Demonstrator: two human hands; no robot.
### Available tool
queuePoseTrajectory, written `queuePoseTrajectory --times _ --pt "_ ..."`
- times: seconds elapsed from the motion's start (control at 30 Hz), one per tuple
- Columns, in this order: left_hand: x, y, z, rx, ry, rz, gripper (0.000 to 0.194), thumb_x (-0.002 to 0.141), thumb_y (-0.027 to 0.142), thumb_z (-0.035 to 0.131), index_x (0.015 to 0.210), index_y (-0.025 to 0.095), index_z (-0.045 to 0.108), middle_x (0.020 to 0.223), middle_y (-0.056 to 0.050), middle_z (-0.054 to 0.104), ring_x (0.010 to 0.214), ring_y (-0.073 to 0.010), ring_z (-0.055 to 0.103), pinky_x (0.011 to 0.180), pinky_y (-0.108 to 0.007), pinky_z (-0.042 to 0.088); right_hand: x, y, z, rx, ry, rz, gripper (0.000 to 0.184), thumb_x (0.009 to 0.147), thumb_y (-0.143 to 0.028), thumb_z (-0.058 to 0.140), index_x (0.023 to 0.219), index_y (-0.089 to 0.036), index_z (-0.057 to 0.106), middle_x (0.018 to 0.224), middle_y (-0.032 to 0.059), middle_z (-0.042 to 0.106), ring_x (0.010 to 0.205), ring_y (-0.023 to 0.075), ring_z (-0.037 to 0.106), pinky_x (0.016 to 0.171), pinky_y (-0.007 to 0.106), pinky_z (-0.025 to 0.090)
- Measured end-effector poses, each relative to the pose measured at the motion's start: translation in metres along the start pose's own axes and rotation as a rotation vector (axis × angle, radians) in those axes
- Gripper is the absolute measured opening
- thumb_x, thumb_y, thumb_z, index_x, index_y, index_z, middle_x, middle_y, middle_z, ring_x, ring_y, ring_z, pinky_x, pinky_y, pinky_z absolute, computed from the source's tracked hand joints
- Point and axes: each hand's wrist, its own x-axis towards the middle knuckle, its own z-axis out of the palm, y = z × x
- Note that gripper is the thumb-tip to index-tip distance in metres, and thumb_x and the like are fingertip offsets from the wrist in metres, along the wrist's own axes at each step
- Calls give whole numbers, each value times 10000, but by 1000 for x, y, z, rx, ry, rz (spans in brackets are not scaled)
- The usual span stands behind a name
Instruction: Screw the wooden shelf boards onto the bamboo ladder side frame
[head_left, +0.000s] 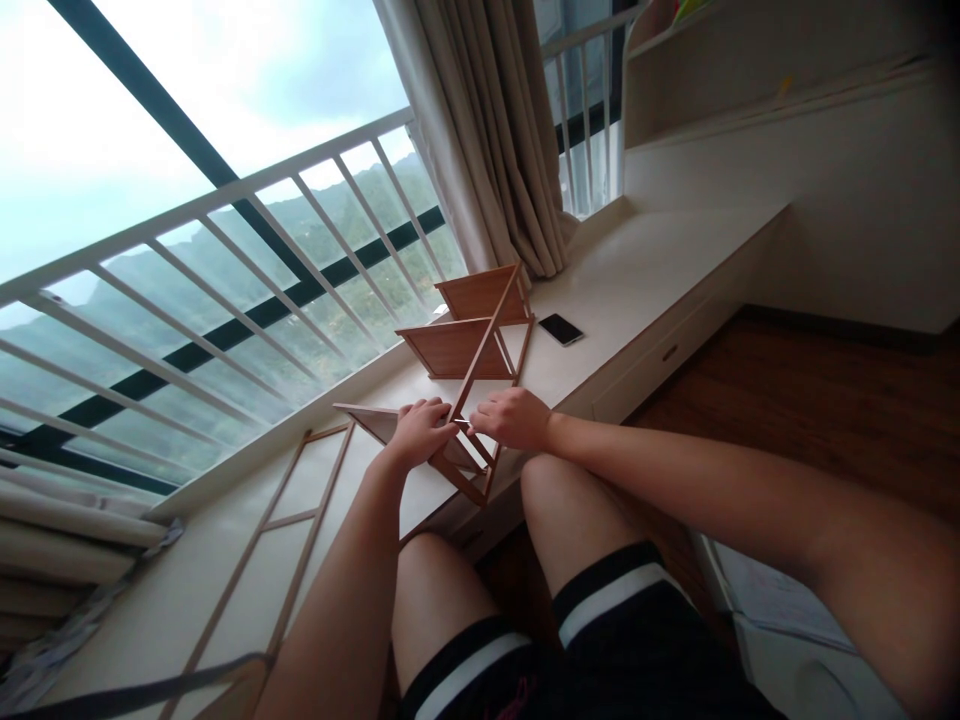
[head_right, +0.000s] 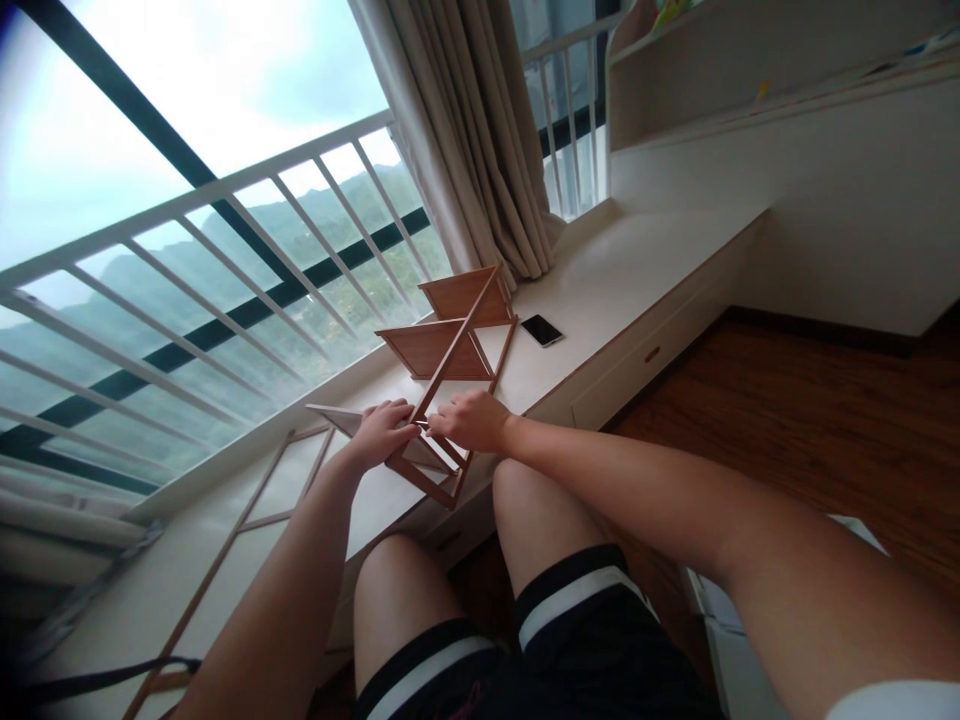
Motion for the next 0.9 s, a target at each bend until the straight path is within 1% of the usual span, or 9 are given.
queuePoseTrajectory --times 0.17,0.33,0.4,0.47,0.57,0.67,0.73,0.8,0.9 --pt "0 0 -1 -5 9 5 234 838 418 465 778 220 574 886 -16 587 987 -249 525 867 -416 307 -5 -11 7 144 -25 257 466 983 -553 339 866 -195 614 847 84 699 732 185 609 591 285 237" --pt "-1 -1 1 6 17 0 252 835 442 475 775 222 583 874 -20 586 974 -248 526 870 -406 318 -8 -17 15 419 115 384 428 947 -585 422 872 -195 583 725 21 632 670 148 554 591 259 258" --pt "-1 -1 1 7 18 -4 243 833 437 482 783 225 591 873 -20 587 967 -245 528 875 -402 324 -8 -19 19 622 137 390 446 902 -611 493 786 -184 552 651 -10 567 619 124 501 575 244 274" --pt "-1 -1 0 4 18 -7 238 832 433 486 784 227 595 874 -19 590 963 -243 530 877 -398 330 -7 -23 22 918 114 411 471 856 -639 538 736 -184 505 594 -38 513 547 101 448 532 228 284" --pt "-1 0 -1 1 16 -8 241 837 433 482 790 230 602 889 -21 598 967 -242 531 880 -397 332 -5 -32 22 1415 43 543 477 871 -656 465 752 -194 466 543 -61 483 420 77 374 421 212 244" --pt "-2 1 -1 1 18 -7 232 836 423 480 798 233 607 907 -22 605 976 -243 531 894 -403 323 -2 -39 14 1795 -65 704 378 906 -533 444 723 -202 423 505 -76 432 360 64 319 361 194 174" --pt "-2 1 -1 3 23 -11 231 835 424 483 790 231 602 910 -22 608 983 -245 531 904 -406 317 1 -41 8 1955 -153 769 300 892 -412 471 694 -204 385 493 -88 382 353 56 289 355 182 157" --pt "-2 2 -1 6 21 -23 233 835 427 485 786 230 599 913 -24 612 990 -247 531 906 -404 317 3 -40 4 1995 -193 807 270 877 -344 468 674 -206 357 488 -97 337 354 51 258 358 177 151" --pt "-2 3 -2 9 9 -36 229 834 423 489 795 232 608 924 -28 617 998 -247 530 903 -398 318 6 -38 4 1826 -171 789 268 884 -341 453 676 -212 343 497 -99 306 368 56 233 374 186 151"
